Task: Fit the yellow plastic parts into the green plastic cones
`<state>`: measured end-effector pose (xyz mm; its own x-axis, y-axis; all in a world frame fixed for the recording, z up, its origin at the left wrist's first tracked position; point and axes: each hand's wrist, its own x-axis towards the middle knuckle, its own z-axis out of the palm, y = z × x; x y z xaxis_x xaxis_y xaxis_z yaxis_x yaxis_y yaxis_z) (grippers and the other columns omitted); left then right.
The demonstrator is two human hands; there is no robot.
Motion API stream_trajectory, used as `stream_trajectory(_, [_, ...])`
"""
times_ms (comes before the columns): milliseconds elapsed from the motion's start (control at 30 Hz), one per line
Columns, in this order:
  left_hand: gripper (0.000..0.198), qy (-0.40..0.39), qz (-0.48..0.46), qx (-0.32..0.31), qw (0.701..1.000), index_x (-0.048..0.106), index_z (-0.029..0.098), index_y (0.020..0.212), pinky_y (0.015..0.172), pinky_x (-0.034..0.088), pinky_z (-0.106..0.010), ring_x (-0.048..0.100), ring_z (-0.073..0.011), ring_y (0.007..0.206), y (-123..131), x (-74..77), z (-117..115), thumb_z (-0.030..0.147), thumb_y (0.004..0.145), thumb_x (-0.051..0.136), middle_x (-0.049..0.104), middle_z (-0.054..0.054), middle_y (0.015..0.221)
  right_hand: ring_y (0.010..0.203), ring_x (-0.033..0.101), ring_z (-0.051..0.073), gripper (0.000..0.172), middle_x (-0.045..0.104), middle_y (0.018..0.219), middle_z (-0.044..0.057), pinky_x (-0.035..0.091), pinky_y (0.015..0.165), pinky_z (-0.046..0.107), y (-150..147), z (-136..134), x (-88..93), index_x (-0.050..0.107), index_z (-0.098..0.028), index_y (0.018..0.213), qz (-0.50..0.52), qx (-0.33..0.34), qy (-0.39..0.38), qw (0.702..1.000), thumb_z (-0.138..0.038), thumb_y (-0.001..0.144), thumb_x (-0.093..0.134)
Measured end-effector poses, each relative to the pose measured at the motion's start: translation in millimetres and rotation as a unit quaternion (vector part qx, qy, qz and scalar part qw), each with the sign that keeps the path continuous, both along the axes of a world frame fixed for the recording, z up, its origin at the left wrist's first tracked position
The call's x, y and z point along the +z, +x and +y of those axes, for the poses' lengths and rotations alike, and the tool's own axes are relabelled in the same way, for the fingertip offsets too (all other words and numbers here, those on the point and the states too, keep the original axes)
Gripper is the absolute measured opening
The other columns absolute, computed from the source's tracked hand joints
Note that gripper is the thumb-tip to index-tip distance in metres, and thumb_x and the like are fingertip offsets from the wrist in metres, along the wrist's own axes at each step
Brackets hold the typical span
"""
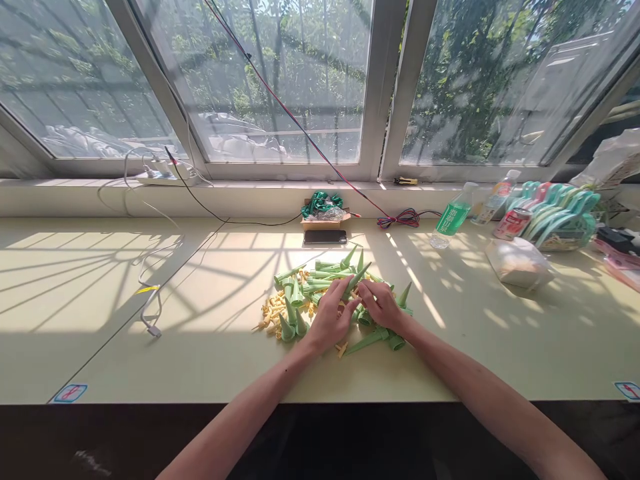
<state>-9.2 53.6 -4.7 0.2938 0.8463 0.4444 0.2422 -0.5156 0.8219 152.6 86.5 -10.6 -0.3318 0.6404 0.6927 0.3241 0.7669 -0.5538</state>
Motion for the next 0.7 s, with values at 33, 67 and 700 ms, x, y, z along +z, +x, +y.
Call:
stream_trajectory(33, [0.043, 0.008, 0.002, -0.004, 1.0, 0.048, 0.025, 0.14, 0.072, 0.062, -0.027, 0.06, -0.019, 0.101, 0.1, 0.2, -0.3, 0.029, 0.098, 0.05, 0.054, -0.01, 0.125, 0.046, 0.037, 0.011, 0.038, 0.042, 0.053, -0.004, 0.03, 0.049, 0.026, 0.2, -0.1, -0.2, 0.04, -0.022, 0.066, -0.001, 0.003, -0.001, 1.0, -0.028, 0.103, 0.034])
stream_trajectory(67, [0.043, 0.015, 0.006, -0.006, 1.0, 0.047, 0.025, 0.141, 0.074, 0.062, -0.028, 0.059, -0.019, 0.102, 0.2, 0.4, -0.5, 0.028, 0.098, 0.049, 0.054, -0.01, 0.125, 0.046, 0.037, 0.011, 0.038, 0.042, 0.053, -0.004, 0.03, 0.049, 0.026, 0.4, -0.2, -0.4, 0.039, -0.022, 0.066, -0.002, 0.005, -0.002, 1.0, -0.027, 0.103, 0.034])
stream_trajectory(700, [0.038, 0.023, 0.042, -0.009, 0.999, 0.046, 0.021, 0.138, 0.072, 0.057, -0.028, 0.058, -0.0182, 0.094, -3.9, -6.2, 1.4, 0.028, 0.1, 0.044, 0.053, -0.012, 0.12, 0.046, 0.03, 0.009, 0.036, 0.035, 0.053, -0.006, 0.026, 0.047, 0.025, 0.6, 2.1, -4.0, 0.034, -0.022, 0.065, -0.016, 0.012, 0.012, 1.0, -0.027, 0.101, 0.04])
